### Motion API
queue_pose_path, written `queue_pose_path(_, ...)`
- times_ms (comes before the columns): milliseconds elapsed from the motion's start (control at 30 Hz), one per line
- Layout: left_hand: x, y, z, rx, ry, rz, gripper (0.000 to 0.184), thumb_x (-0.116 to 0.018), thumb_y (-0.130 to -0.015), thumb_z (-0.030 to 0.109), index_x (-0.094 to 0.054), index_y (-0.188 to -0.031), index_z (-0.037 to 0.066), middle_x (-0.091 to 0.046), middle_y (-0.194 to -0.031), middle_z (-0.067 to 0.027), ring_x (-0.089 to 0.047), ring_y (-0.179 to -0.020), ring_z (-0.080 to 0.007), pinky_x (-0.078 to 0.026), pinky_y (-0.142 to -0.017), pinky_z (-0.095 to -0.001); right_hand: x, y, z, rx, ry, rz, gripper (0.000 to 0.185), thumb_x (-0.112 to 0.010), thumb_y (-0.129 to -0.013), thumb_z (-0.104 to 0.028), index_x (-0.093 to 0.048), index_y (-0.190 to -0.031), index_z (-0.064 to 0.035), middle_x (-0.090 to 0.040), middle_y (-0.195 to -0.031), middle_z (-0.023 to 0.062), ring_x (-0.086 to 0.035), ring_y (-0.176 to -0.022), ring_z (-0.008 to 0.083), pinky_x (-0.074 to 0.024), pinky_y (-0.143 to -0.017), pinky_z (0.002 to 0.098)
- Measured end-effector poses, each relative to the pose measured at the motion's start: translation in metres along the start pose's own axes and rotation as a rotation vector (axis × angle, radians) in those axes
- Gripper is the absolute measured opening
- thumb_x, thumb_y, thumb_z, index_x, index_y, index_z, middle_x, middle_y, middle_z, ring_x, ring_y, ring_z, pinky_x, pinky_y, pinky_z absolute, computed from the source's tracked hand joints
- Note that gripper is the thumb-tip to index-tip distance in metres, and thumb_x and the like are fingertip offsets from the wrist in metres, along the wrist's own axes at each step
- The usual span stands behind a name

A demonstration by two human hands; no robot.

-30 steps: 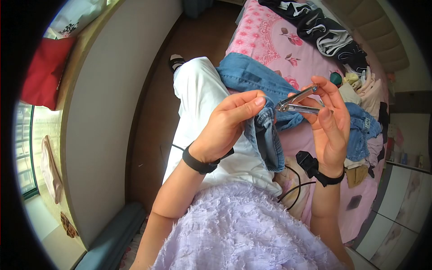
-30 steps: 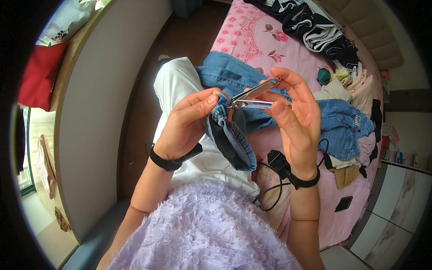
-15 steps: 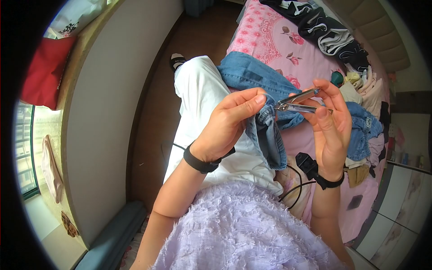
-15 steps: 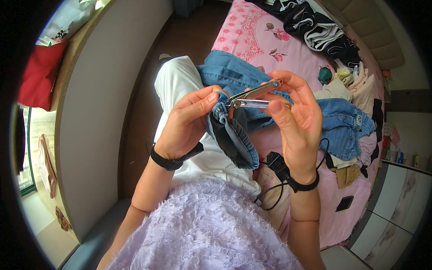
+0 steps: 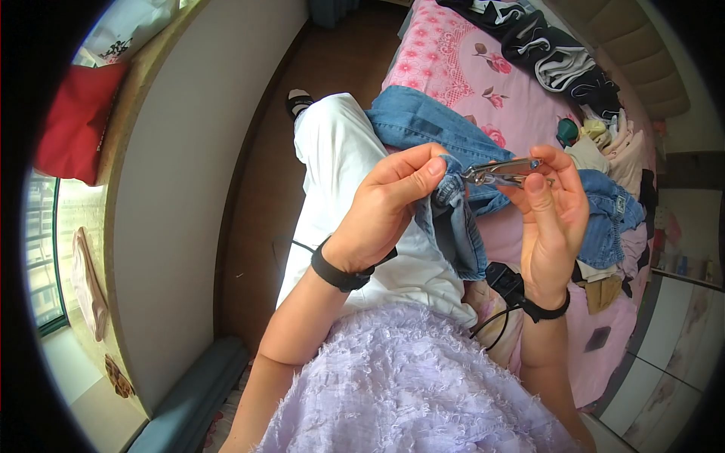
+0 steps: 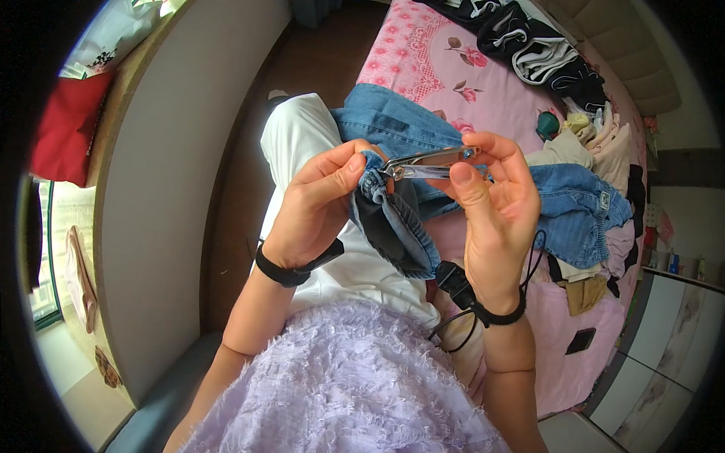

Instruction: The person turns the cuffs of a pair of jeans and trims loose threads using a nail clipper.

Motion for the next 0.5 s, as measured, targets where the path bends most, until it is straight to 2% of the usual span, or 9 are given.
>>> queue_pose_path(167,-0.006,-0.001,0.004,-0.012,-0.010,-0.028,0.029,-0.053,-0.104,0.033,-0.062,-0.101,0.006,-0.065,-0.095,-0.0034,-0.059,-0.092,-0.0121,-0.044,-0.088,-0.0286,0.004,-0.001,-0.004,0.053,0.041,0.027,0.036,-0.066,-0.098,-0.014,-0.052,-0.127,0.0024,-0.062,-0.103,0.0070,-0.067,-0.097,0.0155,-0.0571,-0.089,0.0311)
queue_pose_path(400,0.005,-0.002,0.010,0.007,-0.055,-0.001,0.027,-0.054,-0.104,0.031,-0.060,-0.098,0.006,-0.064,-0.094,-0.0040,-0.058,-0.092,-0.0127,-0.044,-0.087,-0.0296,0.010,-0.008,-0.018,0.125,0.063,0.024,0.037,-0.065,-0.099,-0.013,-0.050,-0.128,0.0029,-0.062,-0.106,0.0098,-0.067,-0.095,0.0180,-0.0570,-0.090,0.0320)
queue_pose_path(500,0.015,0.002,0.036,-0.159,-0.859,0.255,0.027,-0.058,-0.102,0.028,-0.063,-0.096,0.002,-0.069,-0.089,-0.0044,-0.063,-0.087,-0.0120,-0.048,-0.080,-0.0290,0.006,-0.006,-0.025,0.181,0.106,0.006,0.038,-0.066,-0.097,-0.011,-0.050,-0.127,0.0045,-0.061,-0.108,0.0123,-0.068,-0.097,0.0219,-0.0579,-0.090,0.0349)
Point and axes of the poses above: each hand's wrist, its own y-axis away from the middle knuckle, its own x-axis out of the back of the hand, z = x × y, the point moved 9 cm from there along -y, towards the middle knuckle
